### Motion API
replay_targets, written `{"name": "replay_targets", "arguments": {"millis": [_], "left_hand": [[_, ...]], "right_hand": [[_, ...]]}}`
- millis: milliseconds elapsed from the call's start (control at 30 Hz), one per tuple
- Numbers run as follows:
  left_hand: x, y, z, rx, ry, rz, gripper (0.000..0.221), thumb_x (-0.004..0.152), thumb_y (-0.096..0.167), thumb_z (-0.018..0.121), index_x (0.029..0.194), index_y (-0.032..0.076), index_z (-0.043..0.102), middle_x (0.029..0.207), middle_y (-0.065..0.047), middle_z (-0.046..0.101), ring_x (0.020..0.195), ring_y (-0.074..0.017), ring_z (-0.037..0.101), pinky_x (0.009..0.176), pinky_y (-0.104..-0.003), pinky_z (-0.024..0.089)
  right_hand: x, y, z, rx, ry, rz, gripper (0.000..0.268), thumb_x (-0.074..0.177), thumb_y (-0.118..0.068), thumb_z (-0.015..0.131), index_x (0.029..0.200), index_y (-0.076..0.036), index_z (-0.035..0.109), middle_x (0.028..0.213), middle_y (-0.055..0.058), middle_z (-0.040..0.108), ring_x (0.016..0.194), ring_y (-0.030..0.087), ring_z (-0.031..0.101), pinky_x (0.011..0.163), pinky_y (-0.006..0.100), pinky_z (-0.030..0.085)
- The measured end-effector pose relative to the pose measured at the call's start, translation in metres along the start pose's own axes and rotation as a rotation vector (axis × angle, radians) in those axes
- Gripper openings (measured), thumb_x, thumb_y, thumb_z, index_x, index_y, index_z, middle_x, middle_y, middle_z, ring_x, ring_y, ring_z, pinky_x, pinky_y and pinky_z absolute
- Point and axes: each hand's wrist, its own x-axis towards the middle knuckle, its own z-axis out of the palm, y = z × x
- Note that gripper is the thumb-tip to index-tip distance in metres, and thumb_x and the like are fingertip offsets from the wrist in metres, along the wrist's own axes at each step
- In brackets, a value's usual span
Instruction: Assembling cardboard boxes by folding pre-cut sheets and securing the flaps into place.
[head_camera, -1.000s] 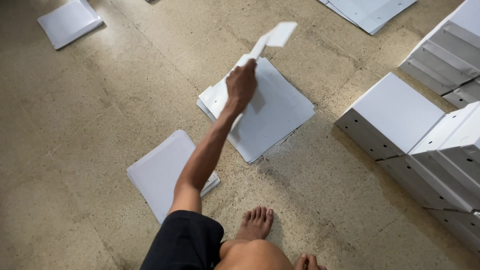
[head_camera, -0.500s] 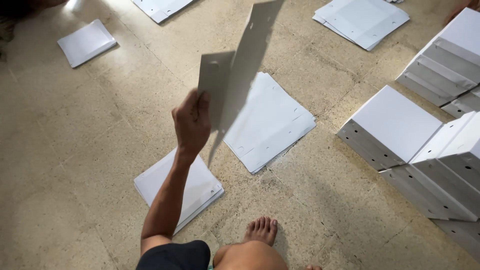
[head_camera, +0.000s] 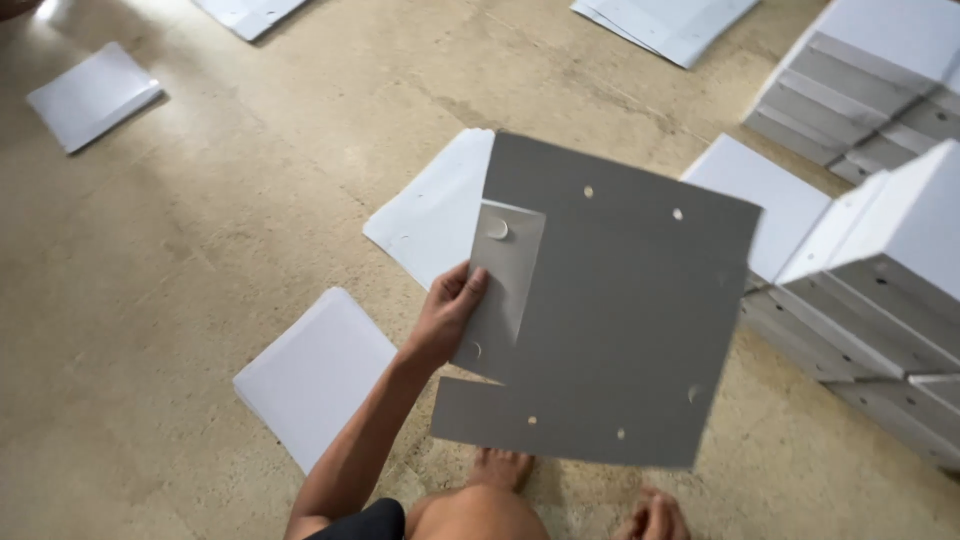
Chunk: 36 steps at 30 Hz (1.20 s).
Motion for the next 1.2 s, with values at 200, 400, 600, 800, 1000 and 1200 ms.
{"name": "replay_targets", "arguments": {"millis": [200,400,600,800,1000,1200], "left_hand": [[0.000,-0.044,0.038,0.101,-0.035,-0.288,0.039,0.089,0.027,0.046,0.111,-0.003,0.056,0.076,-0.009,0.062,0.053,-0.0075,0.052,0.048,-0.019,0.046],[0.024,-0.158,0.050,0.600,-0.189,-0.172,0.026,0.089,0.019,0.043,0.091,-0.003,0.057,0.068,-0.006,0.055,0.056,-0.0126,0.046,0.054,-0.029,0.041],[0.001,-0.151,0.102,0.583,-0.428,-0.282,0.057,0.090,0.017,0.039,0.141,0.001,0.017,0.141,-0.023,0.026,0.130,-0.0389,0.023,0.108,-0.049,0.020],[0.002,-0.145,0.126,0.805,-0.719,-0.269,0.058,0.096,0.035,0.017,0.143,0.004,0.004,0.148,-0.019,0.003,0.136,-0.0363,0.001,0.111,-0.048,0.006],[0.010,-0.233,0.118,1.328,-0.742,0.133,0.055,0.095,0.036,0.022,0.143,0.011,0.015,0.149,-0.015,0.006,0.137,-0.0333,0.004,0.110,-0.046,0.002],[0.016,-0.256,0.131,1.359,-0.565,0.506,0.029,0.092,0.027,0.037,0.107,0.004,0.042,0.141,-0.020,0.028,0.132,-0.0339,0.024,0.107,-0.049,0.017]], "right_hand": [[0.045,-0.112,-0.028,0.335,-0.021,0.720,0.065,0.093,-0.052,0.010,0.135,-0.005,0.029,0.131,0.013,0.035,0.117,0.028,0.035,0.093,0.044,0.023],[0.068,-0.056,-0.057,0.123,-0.140,0.256,0.023,0.092,-0.016,0.048,0.102,0.002,0.057,0.089,0.003,0.051,0.082,0.012,0.043,0.077,0.025,0.033],[0.053,-0.097,-0.036,-0.417,-0.042,0.262,0.032,0.091,-0.017,0.046,0.118,-0.001,0.053,0.115,0.023,0.056,0.110,0.037,0.051,0.087,0.046,0.045],[0.053,-0.109,-0.027,-0.589,-0.062,0.101,0.043,0.091,-0.015,0.042,0.131,0.000,0.041,0.121,0.030,0.049,0.111,0.039,0.049,0.086,0.047,0.048],[0.062,-0.140,-0.003,-0.674,-0.490,-0.146,0.065,0.091,-0.038,0.027,0.133,0.011,0.024,0.138,0.035,0.022,0.128,0.048,0.020,0.105,0.055,0.019],[0.099,-0.061,0.002,-1.001,-0.252,-0.597,0.024,0.092,-0.029,0.041,0.103,-0.012,0.054,0.112,0.009,0.049,0.093,0.033,0.055,0.072,0.046,0.046]]}}
